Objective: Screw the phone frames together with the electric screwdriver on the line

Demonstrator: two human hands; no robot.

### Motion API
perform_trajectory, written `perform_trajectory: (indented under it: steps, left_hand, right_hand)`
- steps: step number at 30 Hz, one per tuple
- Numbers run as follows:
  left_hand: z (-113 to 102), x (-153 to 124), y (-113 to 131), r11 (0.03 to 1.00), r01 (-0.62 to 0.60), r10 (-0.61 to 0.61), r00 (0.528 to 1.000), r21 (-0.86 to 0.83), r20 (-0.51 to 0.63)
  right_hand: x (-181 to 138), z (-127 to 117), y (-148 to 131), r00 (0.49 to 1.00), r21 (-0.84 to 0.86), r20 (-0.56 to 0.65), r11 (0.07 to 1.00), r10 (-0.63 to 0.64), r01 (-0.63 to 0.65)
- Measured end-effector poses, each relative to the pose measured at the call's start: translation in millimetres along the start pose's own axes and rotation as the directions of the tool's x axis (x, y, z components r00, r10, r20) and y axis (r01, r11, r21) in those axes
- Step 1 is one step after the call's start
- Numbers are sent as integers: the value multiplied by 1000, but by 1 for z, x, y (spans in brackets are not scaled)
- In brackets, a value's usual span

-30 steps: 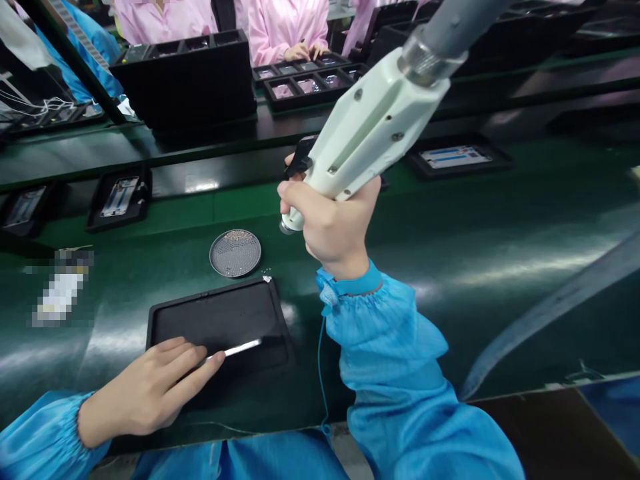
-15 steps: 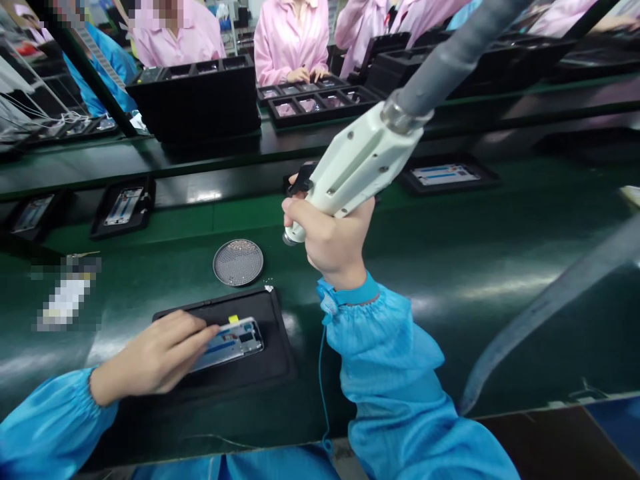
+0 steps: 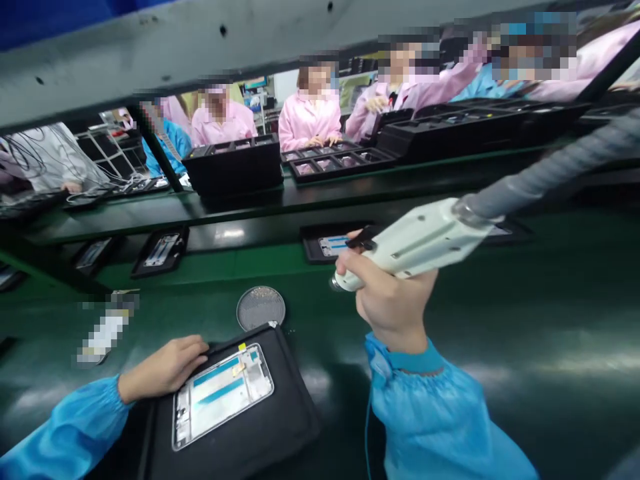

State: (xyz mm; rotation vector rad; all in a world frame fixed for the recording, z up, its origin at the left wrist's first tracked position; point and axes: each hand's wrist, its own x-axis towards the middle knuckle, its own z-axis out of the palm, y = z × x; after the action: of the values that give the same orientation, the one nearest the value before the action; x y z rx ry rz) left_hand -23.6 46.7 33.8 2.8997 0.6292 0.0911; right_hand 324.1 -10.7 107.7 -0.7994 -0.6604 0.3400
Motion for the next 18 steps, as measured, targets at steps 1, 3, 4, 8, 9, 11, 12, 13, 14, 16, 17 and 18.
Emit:
perform_trajectory:
  steps: [1, 3, 4, 8, 9, 11, 12, 13, 14, 16, 17, 18]
  left_hand:
    - [-7, 0, -4, 999, 39, -39, 999, -15, -17]
    - [-22, 9, -19, 991, 132, -134, 989, -30, -63]
    - [-29, 18, -29, 982, 186, -188, 978, -30, -93]
    - [-50, 82, -77, 908, 420, -412, 886, -7, -212]
    - [-54, 101, -88, 881, 474, -461, 856, -2, -233]
    - [-59, 136, -105, 829, 559, -540, 803, 7, -250]
    - [-60, 151, -111, 808, 589, -569, 784, 11, -247]
    - [-61, 163, -114, 792, 611, -590, 771, 15, -238]
    - [-61, 173, -115, 781, 624, -604, 764, 21, -225]
    - [-60, 188, -112, 777, 629, -611, 767, 37, -197]
    - [-60, 193, -107, 781, 623, -605, 774, 49, -187]
    - [-59, 198, -100, 789, 612, -594, 784, 62, -180]
  right_hand:
    - [2, -1, 0, 1000, -2, -8, 1000, -1, 1]
    - [7, -4, 0, 999, -7, -36, 1000, -1, 1]
    - [8, -6, 1, 999, -12, -53, 1000, 6, -7]
    - [13, -10, 5, 994, -47, -97, 997, 55, -60]
    - [14, -11, 6, 993, -60, -103, 996, 61, -67]
    - [14, -13, 8, 992, -88, -106, 994, 62, -71]
    - [14, -14, 9, 993, -103, -102, 992, 62, -73]
    - [14, -15, 11, 993, -117, -96, 990, 65, -76]
    - [15, -16, 12, 993, -129, -92, 988, 70, -81]
    - [17, -21, 16, 992, -157, -93, 983, 82, -96]
    - [18, -24, 18, 991, -176, -101, 979, 88, -104]
    - [19, -28, 20, 989, -205, -116, 972, 95, -117]
